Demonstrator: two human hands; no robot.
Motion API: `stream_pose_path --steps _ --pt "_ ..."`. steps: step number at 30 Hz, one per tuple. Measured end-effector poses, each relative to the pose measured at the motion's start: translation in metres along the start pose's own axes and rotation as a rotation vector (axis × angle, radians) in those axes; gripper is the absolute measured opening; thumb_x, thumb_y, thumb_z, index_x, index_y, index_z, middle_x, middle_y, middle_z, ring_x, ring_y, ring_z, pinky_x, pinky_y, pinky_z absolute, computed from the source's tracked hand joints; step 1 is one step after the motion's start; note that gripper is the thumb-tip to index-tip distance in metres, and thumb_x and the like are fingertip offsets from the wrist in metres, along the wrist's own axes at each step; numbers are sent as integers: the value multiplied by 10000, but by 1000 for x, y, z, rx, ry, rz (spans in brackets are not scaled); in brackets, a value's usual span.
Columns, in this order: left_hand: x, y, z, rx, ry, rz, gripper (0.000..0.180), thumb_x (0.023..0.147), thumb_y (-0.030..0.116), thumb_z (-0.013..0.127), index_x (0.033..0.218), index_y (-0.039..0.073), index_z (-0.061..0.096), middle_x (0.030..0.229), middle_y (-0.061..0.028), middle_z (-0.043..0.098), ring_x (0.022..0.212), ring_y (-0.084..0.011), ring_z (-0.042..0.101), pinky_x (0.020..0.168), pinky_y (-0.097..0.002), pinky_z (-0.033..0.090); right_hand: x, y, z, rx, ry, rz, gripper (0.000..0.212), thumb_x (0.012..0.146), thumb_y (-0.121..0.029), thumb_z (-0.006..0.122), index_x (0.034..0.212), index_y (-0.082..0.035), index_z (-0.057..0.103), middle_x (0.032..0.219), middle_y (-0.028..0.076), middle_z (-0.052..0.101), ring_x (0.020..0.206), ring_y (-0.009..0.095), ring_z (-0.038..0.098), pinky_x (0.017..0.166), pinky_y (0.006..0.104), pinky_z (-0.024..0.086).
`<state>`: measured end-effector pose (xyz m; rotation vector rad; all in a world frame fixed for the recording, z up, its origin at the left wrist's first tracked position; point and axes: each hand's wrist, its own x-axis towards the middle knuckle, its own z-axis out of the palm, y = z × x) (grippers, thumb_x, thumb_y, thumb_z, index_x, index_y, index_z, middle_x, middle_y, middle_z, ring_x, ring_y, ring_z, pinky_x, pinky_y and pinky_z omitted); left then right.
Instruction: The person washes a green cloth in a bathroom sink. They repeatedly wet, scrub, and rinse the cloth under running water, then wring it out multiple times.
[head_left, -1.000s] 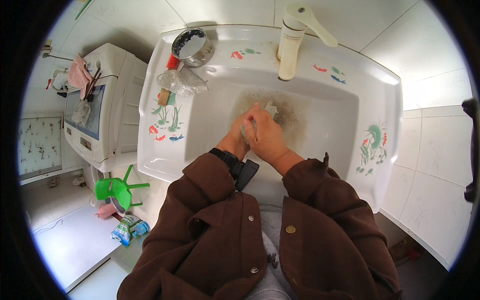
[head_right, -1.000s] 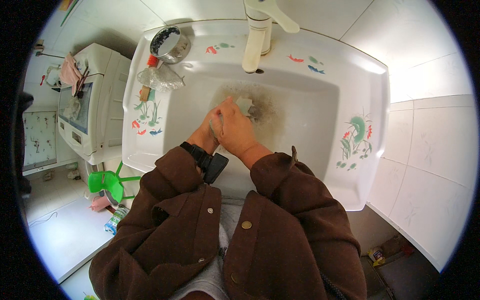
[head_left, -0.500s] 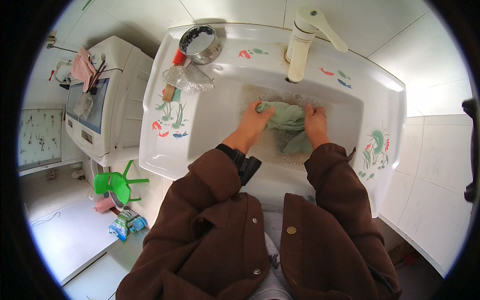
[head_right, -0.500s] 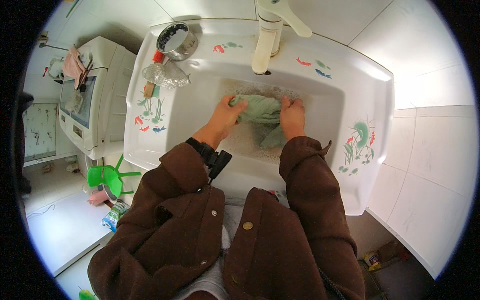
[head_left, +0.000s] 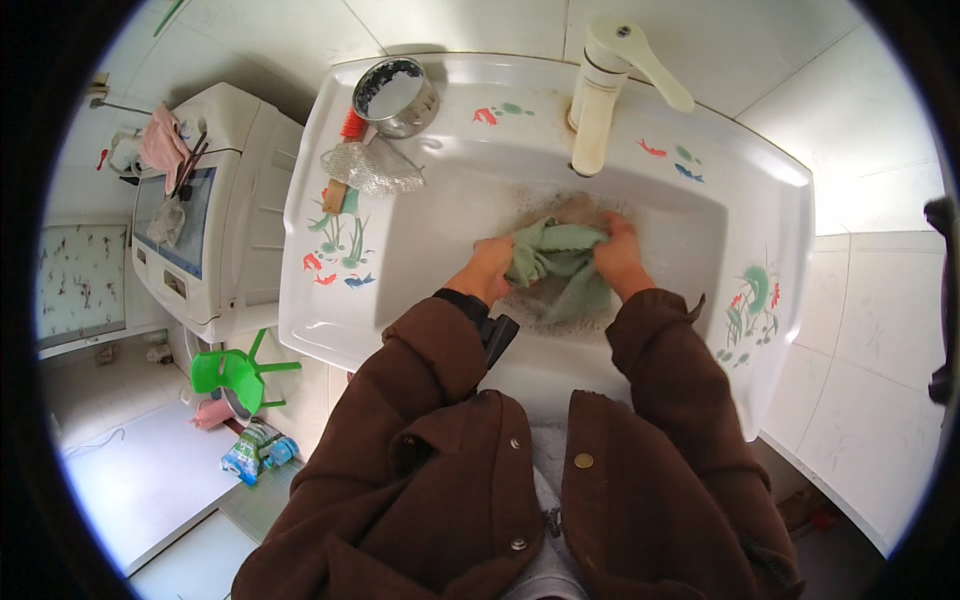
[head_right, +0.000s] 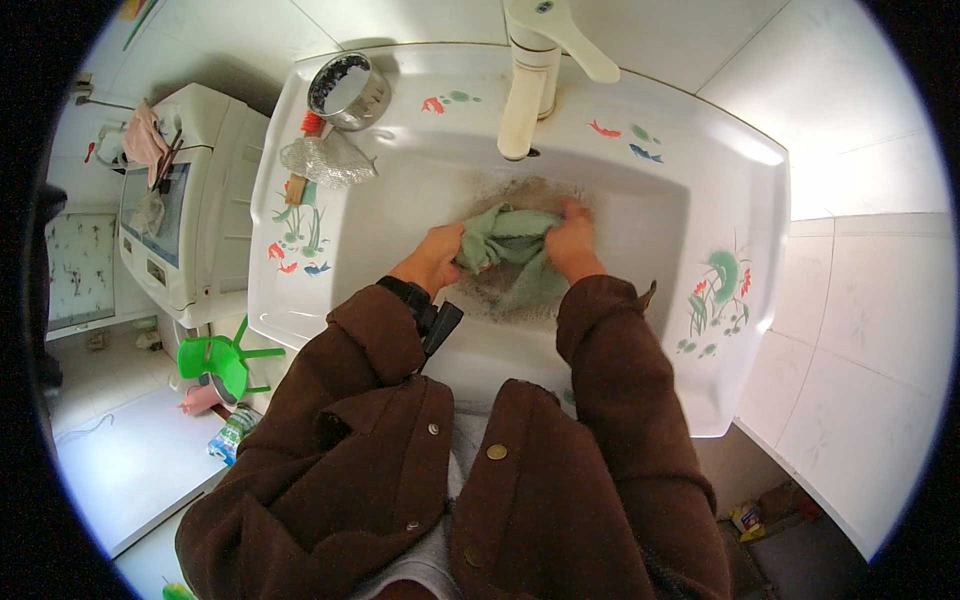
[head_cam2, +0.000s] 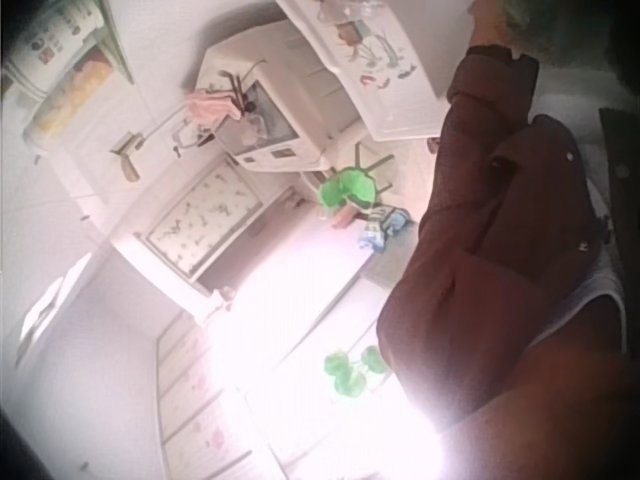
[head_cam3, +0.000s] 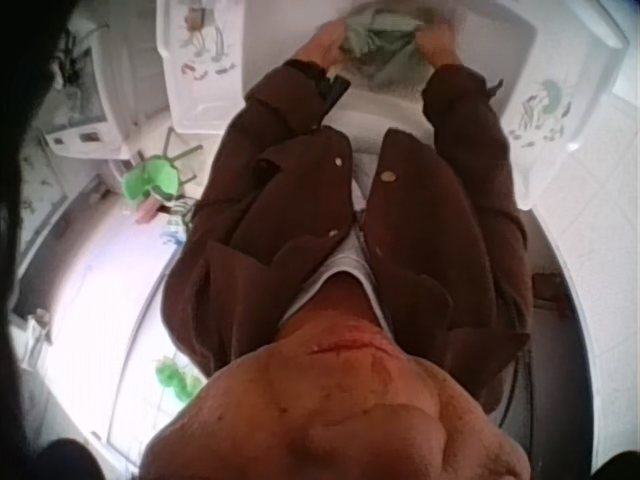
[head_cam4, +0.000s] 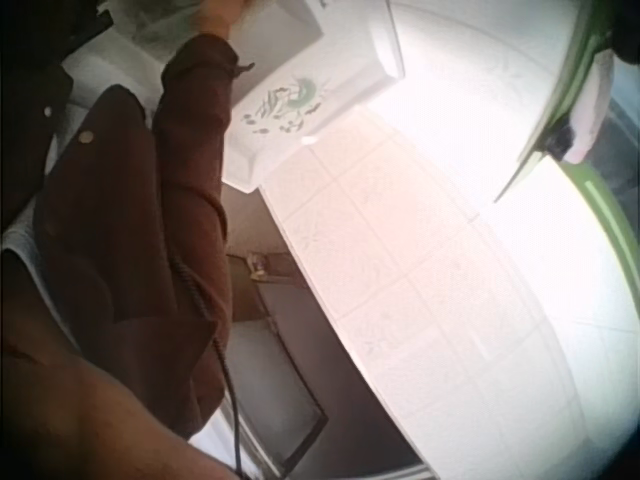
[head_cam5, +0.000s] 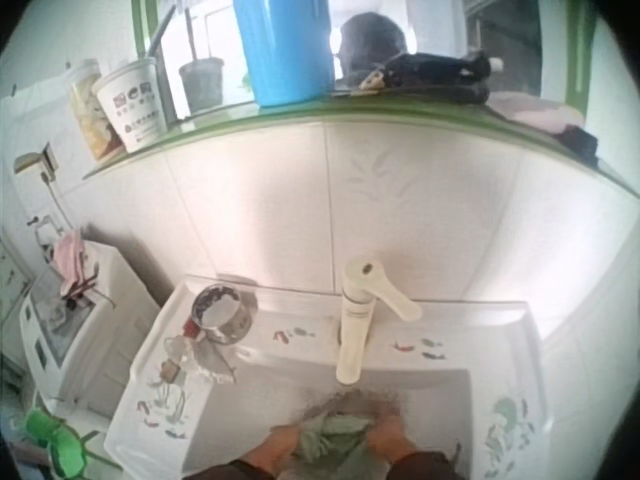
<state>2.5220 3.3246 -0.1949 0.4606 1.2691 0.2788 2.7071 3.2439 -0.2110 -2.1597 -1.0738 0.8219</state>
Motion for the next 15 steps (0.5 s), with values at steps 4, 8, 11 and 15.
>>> stream_pose_path --steps 4,8,11,15 --pt "-21 13 10 -231 -43 -177 422 910 348 455 1162 12 495 1118 -177 548 974 -324 580 798 -552 476 -10 -32 1 280 -334 -85 406 701 -37 496 1086 -79 614 1037 178 570 1052 357 501 908 387 416" --pt "-44 23 14 -275 -235 -164 526 919 457 429 1304 103 378 1320 -134 402 1207 -256 432 948 -459 416 -44 -82 8 357 -368 -450 224 757 -109 523 962 -74 605 998 177 561 1051 357 496 871 409 426" --pt "-52 13 12 -111 -333 170 499 896 496 456 1228 123 453 1202 -87 504 1084 -231 514 888 -423 448 -66 -112 13 299 -70 -619 176 816 -181 548 946 -64 564 935 188 571 970 374 527 819 431 445" --pt "-32 12 10 -117 -510 -35 339 930 406 433 1059 110 535 986 -43 592 869 -195 585 729 -354 503 -62 -121 11 199 -14 -375 180 848 -204 540 917 -37 539 900 184 578 844 379 555 740 421 456"
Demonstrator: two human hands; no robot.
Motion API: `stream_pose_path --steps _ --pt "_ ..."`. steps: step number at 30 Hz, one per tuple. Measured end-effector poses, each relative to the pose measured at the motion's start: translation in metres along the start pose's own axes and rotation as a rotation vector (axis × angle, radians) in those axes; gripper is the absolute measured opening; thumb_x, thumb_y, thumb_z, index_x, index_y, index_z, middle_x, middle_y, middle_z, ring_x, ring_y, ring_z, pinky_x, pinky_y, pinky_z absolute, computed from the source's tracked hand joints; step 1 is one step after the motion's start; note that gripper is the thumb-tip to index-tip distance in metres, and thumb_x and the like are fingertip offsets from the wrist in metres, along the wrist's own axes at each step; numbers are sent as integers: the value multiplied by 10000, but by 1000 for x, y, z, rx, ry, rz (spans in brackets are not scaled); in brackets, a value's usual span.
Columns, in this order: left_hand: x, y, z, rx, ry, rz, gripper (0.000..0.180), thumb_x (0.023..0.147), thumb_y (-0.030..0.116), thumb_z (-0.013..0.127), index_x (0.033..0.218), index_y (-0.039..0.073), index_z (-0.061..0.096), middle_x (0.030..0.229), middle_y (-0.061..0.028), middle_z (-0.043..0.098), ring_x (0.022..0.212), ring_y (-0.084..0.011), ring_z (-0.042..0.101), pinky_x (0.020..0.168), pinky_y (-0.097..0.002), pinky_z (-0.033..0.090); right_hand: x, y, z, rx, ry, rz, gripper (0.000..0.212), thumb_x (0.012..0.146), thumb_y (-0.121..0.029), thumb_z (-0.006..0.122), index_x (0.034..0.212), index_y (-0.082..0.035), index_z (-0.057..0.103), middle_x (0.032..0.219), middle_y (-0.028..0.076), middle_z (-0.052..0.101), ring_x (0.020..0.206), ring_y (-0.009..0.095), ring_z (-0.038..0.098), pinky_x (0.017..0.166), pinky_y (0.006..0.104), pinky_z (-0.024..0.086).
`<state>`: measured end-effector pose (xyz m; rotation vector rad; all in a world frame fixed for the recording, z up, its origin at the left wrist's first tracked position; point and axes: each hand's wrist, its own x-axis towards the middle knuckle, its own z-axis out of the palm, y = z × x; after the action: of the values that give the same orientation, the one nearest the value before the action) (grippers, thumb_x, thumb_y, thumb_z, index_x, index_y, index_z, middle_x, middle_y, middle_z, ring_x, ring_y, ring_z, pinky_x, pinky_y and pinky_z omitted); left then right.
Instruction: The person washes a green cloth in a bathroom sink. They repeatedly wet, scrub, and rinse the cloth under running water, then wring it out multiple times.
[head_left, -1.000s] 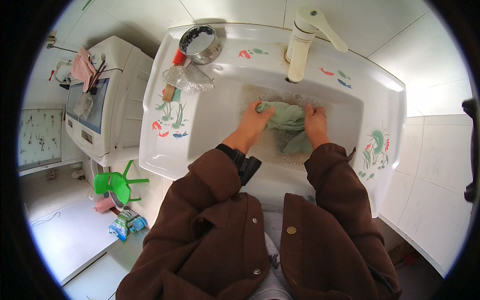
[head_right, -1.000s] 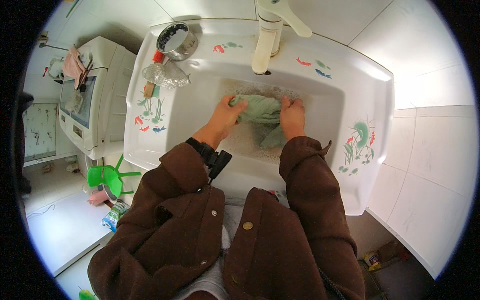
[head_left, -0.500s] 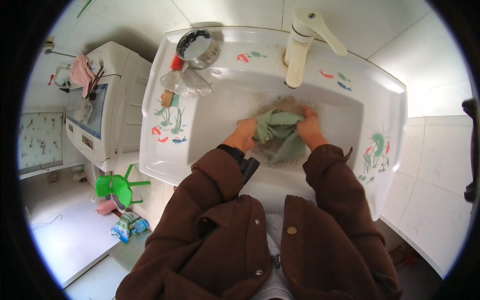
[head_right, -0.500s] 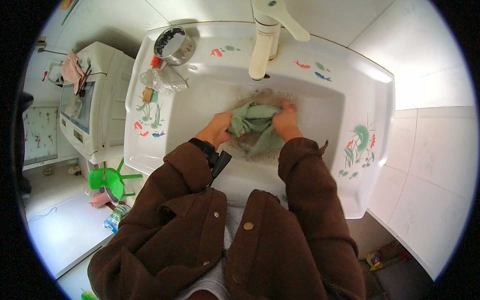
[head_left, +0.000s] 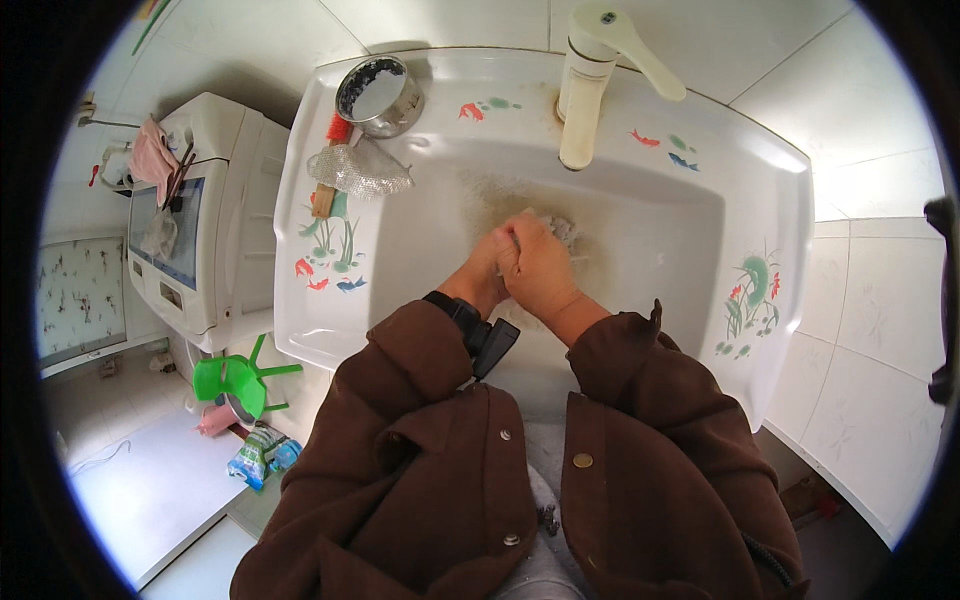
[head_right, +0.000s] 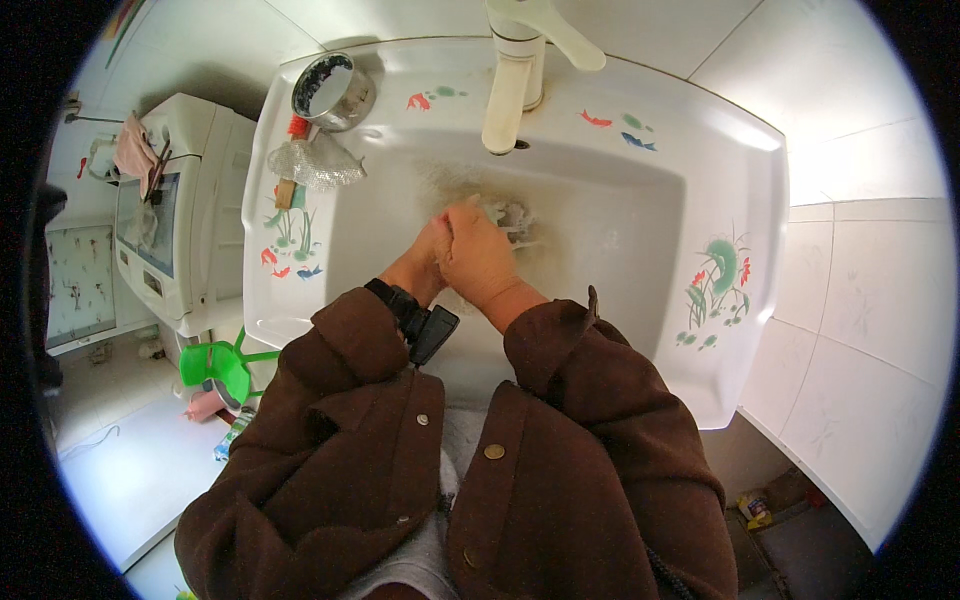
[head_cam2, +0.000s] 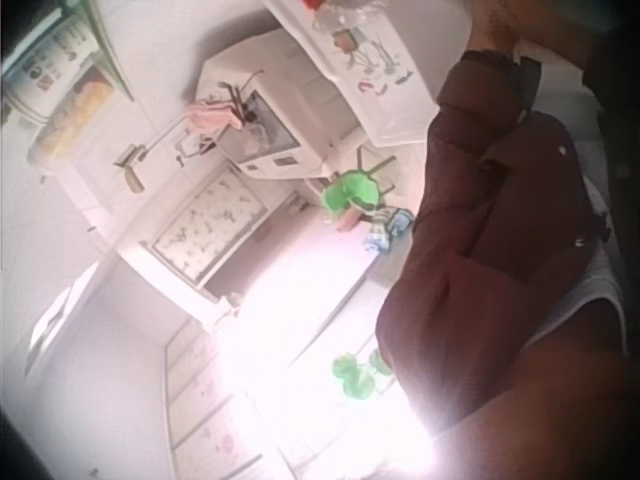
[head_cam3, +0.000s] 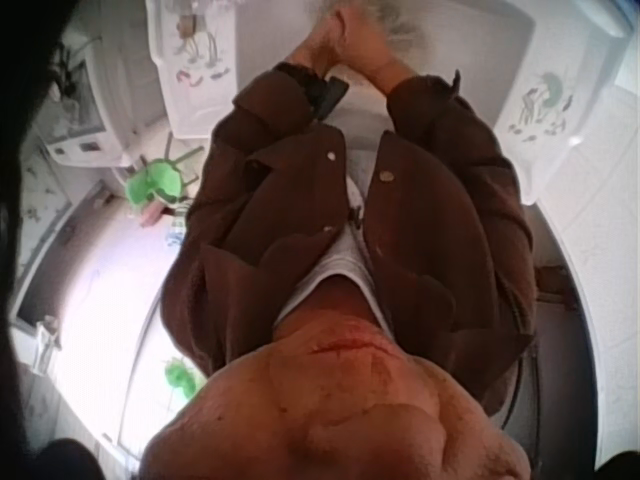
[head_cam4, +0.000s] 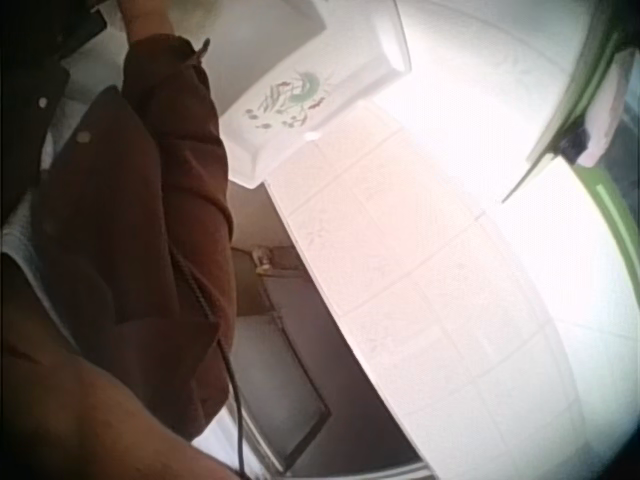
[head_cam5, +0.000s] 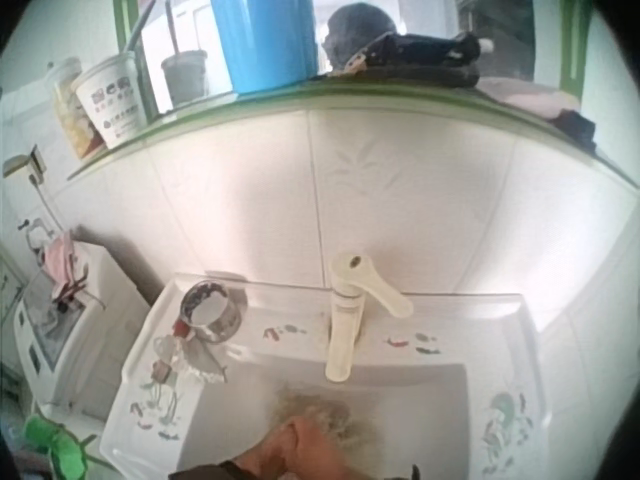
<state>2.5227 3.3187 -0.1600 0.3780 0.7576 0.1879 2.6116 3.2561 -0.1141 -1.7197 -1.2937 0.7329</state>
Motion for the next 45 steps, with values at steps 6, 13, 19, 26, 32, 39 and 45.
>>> stream_pose_path --steps 6,13,19,26,32,39,45 --pt "3 -4 19 -87 155 39 272 911 354 435 973 124 567 886 -43 589 778 -171 577 632 -330 497 4 36 8 -132 171 -92 229 890 -260 457 864 -47 538 809 216 606 740 408 587 697 477 477" --pt "-10 10 42 528 311 44 405 907 419 471 1121 76 501 993 -68 579 825 -188 559 646 -344 504 43 96 -54 -232 8 359 405 892 -340 451 978 38 569 898 256 606 871 410 578 802 466 458" --pt "-3 8 10 343 473 -105 622 882 515 476 1339 115 338 1314 -112 366 1123 -310 412 893 -469 420 17 104 -67 -404 -281 368 473 803 -243 598 1163 42 485 1124 264 548 1072 369 519 875 419 434" --pt "-2 7 -1 56 358 -103 607 889 576 395 1281 113 400 1304 -139 408 1163 -343 425 932 -501 397 20 73 -31 209 -288 407 282 716 -74 536 980 -16 616 1055 201 595 1004 345 557 865 361 446" --pt "1 9 -17 -241 -11 -35 517 872 556 445 1124 116 540 1051 -96 600 953 -244 585 832 -396 478 3 5 4 102 -111 -248 195 780 -156 523 928 -38 571 901 194 562 844 374 546 761 411 459" --pt "1 -4 12 -218 202 50 388 910 438 441 1051 103 577 976 -73 612 863 -213 595 772 -361 488 14 1 -5 -156 65 -119 248 840 -266 539 909 -27 531 862 187 552 804 392 547 687 459 464" --pt "-13 2 40 273 327 130 419 908 442 454 1076 69 548 1014 -89 584 942 -220 569 840 -384 472 15 45 -5 -228 6 93 290 889 -296 478 949 -18 536 857 215 585 848 415 550 734 469 448"
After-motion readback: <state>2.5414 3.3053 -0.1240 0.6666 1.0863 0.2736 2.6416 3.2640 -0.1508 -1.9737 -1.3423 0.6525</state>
